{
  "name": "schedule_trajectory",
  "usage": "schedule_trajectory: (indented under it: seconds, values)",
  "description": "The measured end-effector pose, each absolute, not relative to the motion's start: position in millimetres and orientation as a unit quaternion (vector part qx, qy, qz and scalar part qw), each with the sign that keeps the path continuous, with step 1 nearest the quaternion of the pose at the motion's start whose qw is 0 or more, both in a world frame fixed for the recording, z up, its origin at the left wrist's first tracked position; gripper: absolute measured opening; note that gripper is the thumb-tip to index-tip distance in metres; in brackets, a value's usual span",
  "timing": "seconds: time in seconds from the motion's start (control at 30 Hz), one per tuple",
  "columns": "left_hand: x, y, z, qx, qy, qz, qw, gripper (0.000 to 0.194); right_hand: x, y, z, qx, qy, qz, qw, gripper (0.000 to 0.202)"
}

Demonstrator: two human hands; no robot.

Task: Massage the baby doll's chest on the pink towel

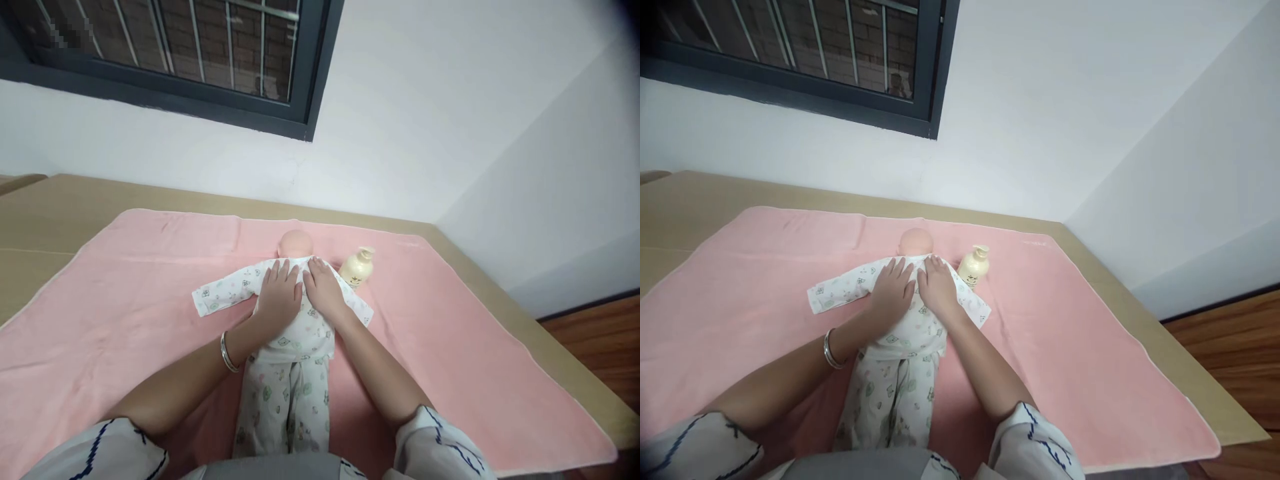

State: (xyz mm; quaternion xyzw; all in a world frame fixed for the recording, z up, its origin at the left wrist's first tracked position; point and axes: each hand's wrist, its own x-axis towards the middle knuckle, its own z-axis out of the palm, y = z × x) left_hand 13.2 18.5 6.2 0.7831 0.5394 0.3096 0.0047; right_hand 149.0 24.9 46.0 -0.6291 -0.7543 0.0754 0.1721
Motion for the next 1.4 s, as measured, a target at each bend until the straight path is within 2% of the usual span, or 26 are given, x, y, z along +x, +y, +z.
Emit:
schedule_trajectory:
  seconds: [0.3,0.5,0.67,0.9,1.03,1.2,1.4]
  values:
    - [-1.4,49.6,11.6,0.780,0.552,0.293,0.028,0.043,131.6,-0.1,49.8,-0.604,-0.780,0.028,0.159,0.049]
    - [16.6,11.4,17.3,0.791,0.544,0.279,-0.006,0.045,156.0,34.7,48.5,-0.645,-0.738,0.101,0.172,0.052]
    - [13.6,8.4,19.3,0.801,0.527,0.284,-0.008,0.045,151.7,31.0,45.7,-0.647,-0.744,0.078,0.148,0.055]
    - [-6.1,56.1,8.2,0.780,0.546,0.305,0.025,0.043,138.8,12.5,42.4,-0.600,-0.776,0.050,0.187,0.051]
    - [0.5,50.6,-0.5,0.751,0.564,0.343,0.024,0.043,149.5,30.0,38.8,-0.623,-0.752,0.095,0.194,0.054]
    - [3.4,45.7,-0.8,0.746,0.561,0.357,0.024,0.044,153.8,36.9,34.2,-0.629,-0.743,0.094,0.209,0.054]
    - [8.2,30.9,4.8,0.773,0.515,0.370,-0.028,0.040,159.9,41.3,36.3,-0.619,-0.744,0.113,0.226,0.059]
